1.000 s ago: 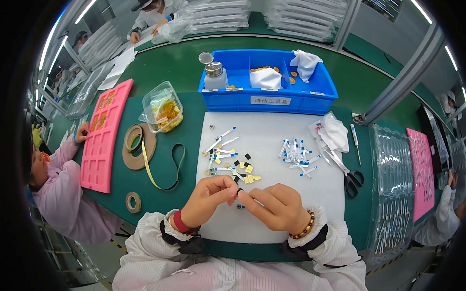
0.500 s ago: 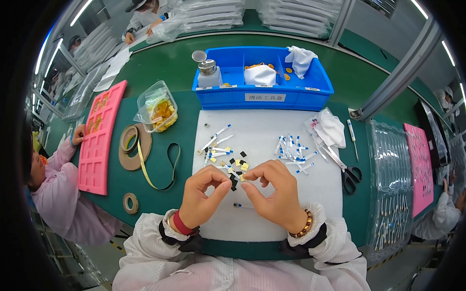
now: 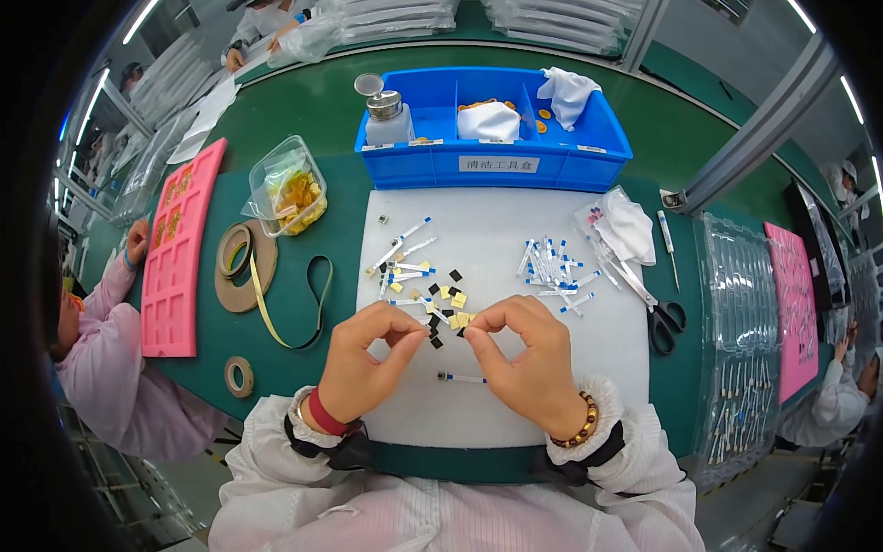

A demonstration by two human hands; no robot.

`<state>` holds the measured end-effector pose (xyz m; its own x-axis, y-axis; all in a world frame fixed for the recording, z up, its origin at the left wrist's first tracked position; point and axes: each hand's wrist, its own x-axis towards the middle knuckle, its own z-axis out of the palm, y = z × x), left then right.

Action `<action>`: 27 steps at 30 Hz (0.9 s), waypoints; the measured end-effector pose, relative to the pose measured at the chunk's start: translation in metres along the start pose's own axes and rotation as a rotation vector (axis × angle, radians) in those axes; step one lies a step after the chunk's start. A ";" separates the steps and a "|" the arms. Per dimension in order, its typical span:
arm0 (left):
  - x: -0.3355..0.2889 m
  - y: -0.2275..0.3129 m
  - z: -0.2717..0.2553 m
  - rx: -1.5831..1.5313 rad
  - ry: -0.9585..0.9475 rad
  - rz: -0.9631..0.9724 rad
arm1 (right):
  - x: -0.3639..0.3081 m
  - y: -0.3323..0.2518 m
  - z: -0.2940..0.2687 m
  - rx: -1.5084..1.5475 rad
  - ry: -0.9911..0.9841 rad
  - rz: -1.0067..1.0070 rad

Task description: Assemble small electronic components by hand at a factory workbench.

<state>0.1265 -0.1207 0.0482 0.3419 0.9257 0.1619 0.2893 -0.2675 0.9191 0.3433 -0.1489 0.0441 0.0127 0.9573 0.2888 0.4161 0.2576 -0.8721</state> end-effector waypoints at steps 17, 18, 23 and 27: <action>-0.022 -0.023 -0.022 0.295 -0.355 0.352 | -0.020 0.004 0.014 -0.232 -0.291 -0.059; -0.022 -0.023 -0.021 0.305 -0.347 0.370 | -0.020 0.004 0.015 -0.227 -0.280 -0.069; -0.022 -0.024 -0.021 0.324 -0.340 0.393 | -0.018 0.004 0.018 -0.229 -0.287 -0.054; -0.023 -0.024 -0.020 0.349 -0.341 0.400 | -0.018 0.004 0.019 -0.236 -0.282 -0.055</action>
<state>0.0937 -0.1299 0.0298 0.7327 0.6145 0.2924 0.3351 -0.6998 0.6309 0.3280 -0.1629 0.0277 -0.2526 0.9500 0.1838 0.6078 0.3036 -0.7337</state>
